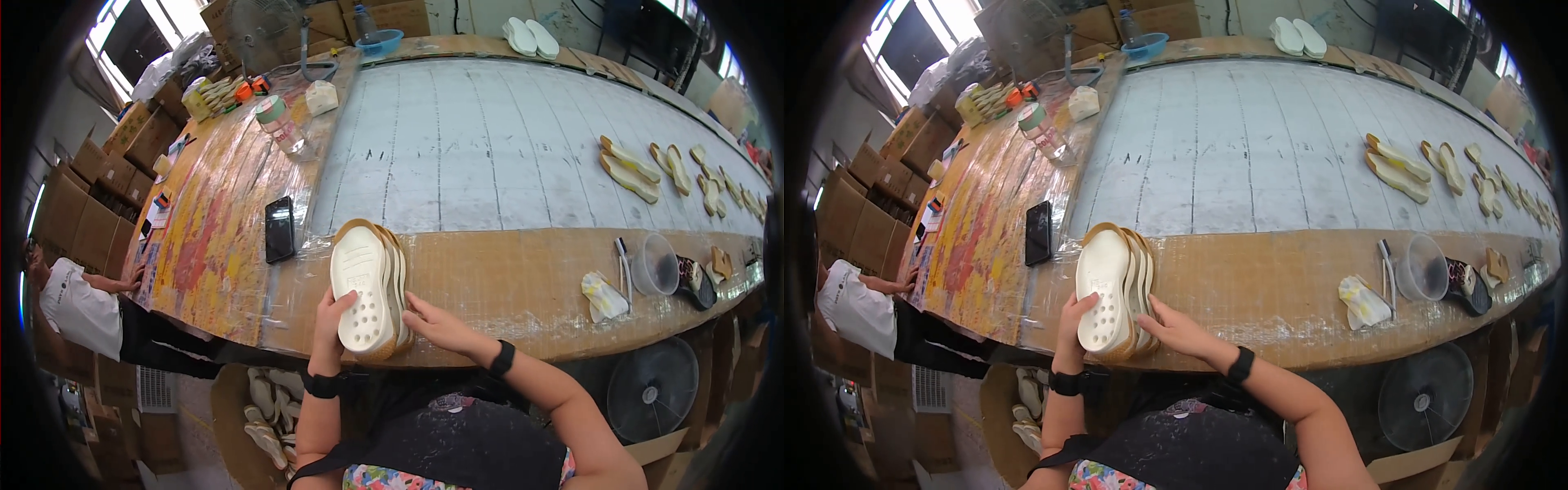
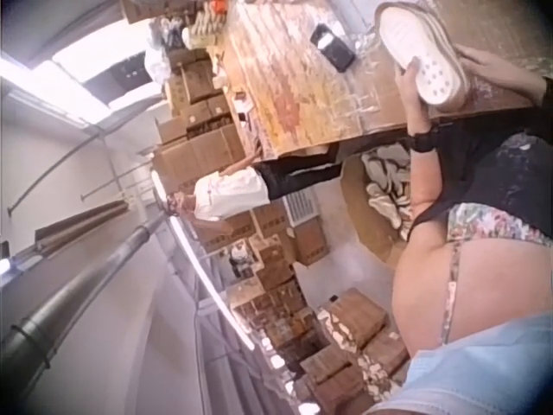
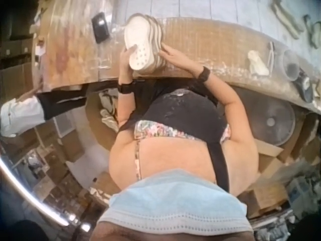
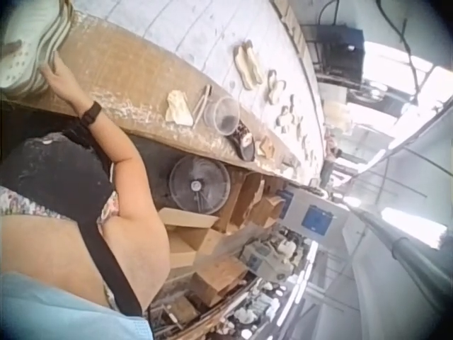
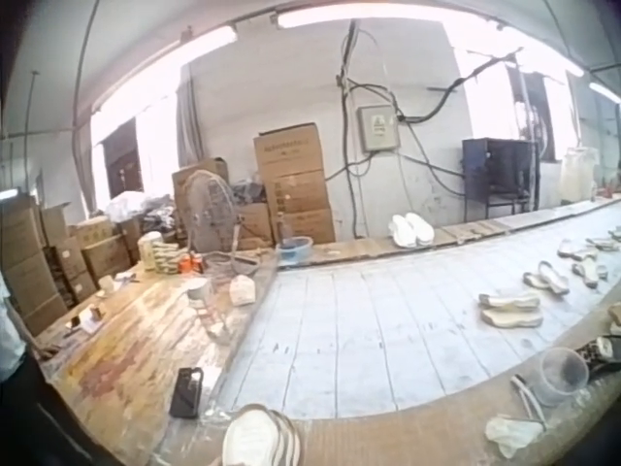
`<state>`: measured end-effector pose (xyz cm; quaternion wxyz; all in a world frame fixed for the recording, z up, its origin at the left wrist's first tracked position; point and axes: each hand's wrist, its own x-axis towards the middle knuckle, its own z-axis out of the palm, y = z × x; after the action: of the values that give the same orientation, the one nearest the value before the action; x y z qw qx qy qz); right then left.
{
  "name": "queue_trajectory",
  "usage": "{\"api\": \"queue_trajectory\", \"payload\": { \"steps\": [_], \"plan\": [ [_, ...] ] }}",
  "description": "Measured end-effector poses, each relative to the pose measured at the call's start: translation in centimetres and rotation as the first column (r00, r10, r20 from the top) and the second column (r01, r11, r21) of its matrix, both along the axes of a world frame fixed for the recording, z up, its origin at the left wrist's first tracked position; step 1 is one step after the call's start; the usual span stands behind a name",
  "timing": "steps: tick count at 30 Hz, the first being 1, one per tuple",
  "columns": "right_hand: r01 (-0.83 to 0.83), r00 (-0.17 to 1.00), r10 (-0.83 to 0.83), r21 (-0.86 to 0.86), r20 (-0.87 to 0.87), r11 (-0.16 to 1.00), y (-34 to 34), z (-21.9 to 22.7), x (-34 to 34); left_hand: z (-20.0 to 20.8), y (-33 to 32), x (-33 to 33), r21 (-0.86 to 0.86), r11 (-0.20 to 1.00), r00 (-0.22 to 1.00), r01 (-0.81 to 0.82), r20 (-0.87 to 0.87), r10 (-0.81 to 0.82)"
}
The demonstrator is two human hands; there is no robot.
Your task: The recorder is applying a liquid adhesive to the inside edges of shoe soles using a small brush.
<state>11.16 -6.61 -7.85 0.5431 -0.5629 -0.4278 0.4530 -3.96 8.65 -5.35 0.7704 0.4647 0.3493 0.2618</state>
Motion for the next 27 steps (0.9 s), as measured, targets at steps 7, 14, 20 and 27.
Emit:
{"api": "queue_trajectory", "payload": {
  "steps": [7, 14, 20, 27],
  "plan": [
    [0.073, 0.934, -0.106, 0.108, 0.342, 0.991, 2.6, -1.2, -2.2, -1.0, -0.7, -2.9, -0.418, 0.899, 0.966, 0.132, 0.256, -0.023],
    [-0.199, 0.83, 0.031, 0.244, 0.557, 0.949, 0.7, 4.5, -3.1, -3.5, -6.3, -6.9, -0.536, 0.815, 0.682, 0.221, 0.682, 0.264],
    [-0.535, 0.759, 0.289, 0.304, 0.584, 0.788, 2.0, 7.1, -7.4, -7.1, -10.4, -11.1, -0.29, 0.85, 0.65, -0.439, 0.55, 0.523],
    [-0.513, 0.849, 0.485, 0.105, 0.212, 0.852, 3.1, 4.8, -8.1, -9.3, -7.2, -24.3, -0.127, 0.554, 0.392, -0.823, 0.578, 0.716]
  ]
}}
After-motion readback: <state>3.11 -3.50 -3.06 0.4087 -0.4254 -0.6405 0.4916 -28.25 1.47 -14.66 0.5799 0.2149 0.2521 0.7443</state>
